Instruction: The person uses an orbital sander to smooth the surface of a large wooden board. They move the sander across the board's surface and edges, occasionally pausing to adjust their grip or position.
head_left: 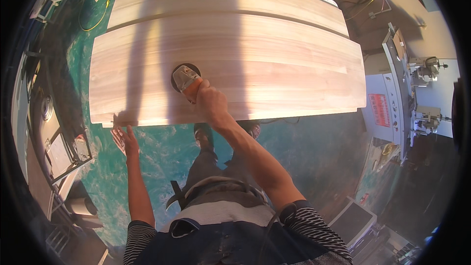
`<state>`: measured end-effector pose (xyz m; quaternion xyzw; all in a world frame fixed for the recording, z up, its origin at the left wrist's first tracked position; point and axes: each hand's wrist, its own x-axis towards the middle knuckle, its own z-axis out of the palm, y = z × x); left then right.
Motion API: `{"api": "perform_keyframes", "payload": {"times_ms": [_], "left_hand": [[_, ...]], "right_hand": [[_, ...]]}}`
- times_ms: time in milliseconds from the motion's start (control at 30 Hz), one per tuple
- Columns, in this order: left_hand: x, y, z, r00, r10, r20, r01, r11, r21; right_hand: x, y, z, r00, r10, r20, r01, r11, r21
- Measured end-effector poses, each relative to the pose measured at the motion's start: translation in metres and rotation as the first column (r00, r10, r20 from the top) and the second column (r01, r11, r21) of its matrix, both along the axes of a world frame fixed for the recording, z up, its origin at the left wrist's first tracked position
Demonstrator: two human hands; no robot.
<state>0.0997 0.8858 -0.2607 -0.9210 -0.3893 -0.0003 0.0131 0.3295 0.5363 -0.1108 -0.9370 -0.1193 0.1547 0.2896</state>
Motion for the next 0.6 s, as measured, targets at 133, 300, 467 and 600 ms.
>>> {"api": "perform_keyframes", "payload": {"times_ms": [133, 300, 467, 600], "left_hand": [[-0.035, 0.019, 0.000, 0.999, 0.020, 0.029, -0.020, 1.000, -0.002], [0.014, 0.019, 0.021, 0.992, -0.105, 0.073, 0.106, 0.994, -0.017], [0.102, -0.010, 0.029, 0.951, -0.303, 0.056, 0.301, 0.953, 0.038], [0.176, -0.095, 0.027, 0.801, -0.573, 0.175, 0.558, 0.820, 0.131]], "right_hand": [[-0.012, 0.068, 0.001, 0.990, 0.139, -0.002, -0.138, 0.986, 0.098], [-0.009, 0.100, -0.003, 0.986, 0.149, 0.071, -0.161, 0.964, 0.213], [0.041, 0.041, 0.009, 0.997, 0.072, -0.009, -0.070, 0.988, 0.135], [0.075, -0.066, -0.001, 0.997, -0.077, 0.015, 0.076, 0.996, 0.056]]}}
